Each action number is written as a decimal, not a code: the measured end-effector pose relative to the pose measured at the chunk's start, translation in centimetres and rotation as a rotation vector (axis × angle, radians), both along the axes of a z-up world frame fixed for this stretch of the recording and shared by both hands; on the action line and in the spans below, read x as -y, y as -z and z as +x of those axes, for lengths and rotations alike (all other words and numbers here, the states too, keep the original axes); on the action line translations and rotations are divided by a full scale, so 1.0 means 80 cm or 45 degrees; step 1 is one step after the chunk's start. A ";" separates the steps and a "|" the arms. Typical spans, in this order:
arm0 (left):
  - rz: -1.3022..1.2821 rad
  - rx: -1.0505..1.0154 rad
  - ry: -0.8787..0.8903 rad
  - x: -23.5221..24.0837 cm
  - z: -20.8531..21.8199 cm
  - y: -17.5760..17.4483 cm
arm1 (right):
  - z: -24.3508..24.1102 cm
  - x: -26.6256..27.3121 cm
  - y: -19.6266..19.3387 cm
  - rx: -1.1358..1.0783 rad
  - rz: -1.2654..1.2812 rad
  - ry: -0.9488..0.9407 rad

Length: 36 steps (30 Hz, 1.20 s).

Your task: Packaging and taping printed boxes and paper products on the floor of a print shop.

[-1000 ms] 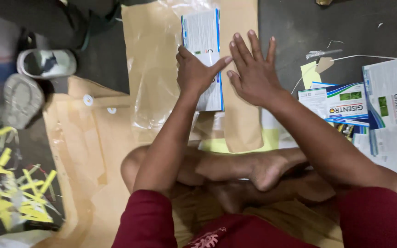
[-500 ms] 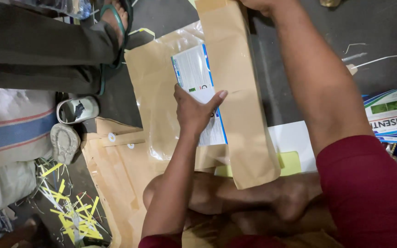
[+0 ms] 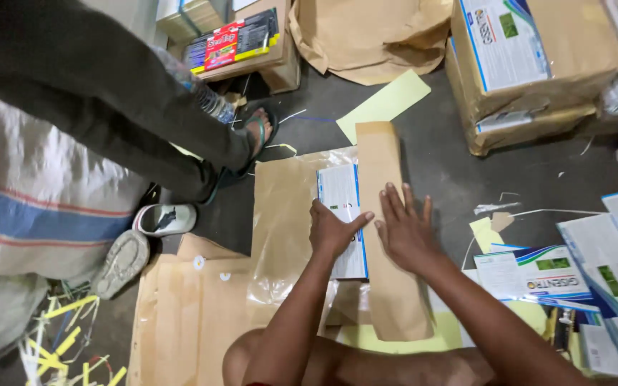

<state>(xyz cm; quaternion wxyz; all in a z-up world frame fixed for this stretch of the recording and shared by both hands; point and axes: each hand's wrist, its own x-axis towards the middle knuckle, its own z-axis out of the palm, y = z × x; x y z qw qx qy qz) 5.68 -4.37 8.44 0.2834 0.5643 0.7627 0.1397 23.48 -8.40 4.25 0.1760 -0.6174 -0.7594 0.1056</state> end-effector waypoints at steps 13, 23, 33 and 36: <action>0.031 0.197 -0.045 -0.010 -0.013 0.037 | -0.008 0.005 -0.005 0.197 0.041 0.021; -0.011 0.226 -0.067 -0.015 -0.014 0.045 | -0.023 0.005 -0.028 0.342 -0.151 0.000; -0.068 0.235 -0.087 -0.015 -0.015 0.031 | -0.047 0.007 -0.045 0.439 -0.296 0.056; -0.032 0.284 -0.096 -0.006 -0.018 0.108 | -0.056 0.034 -0.035 0.493 -0.338 0.045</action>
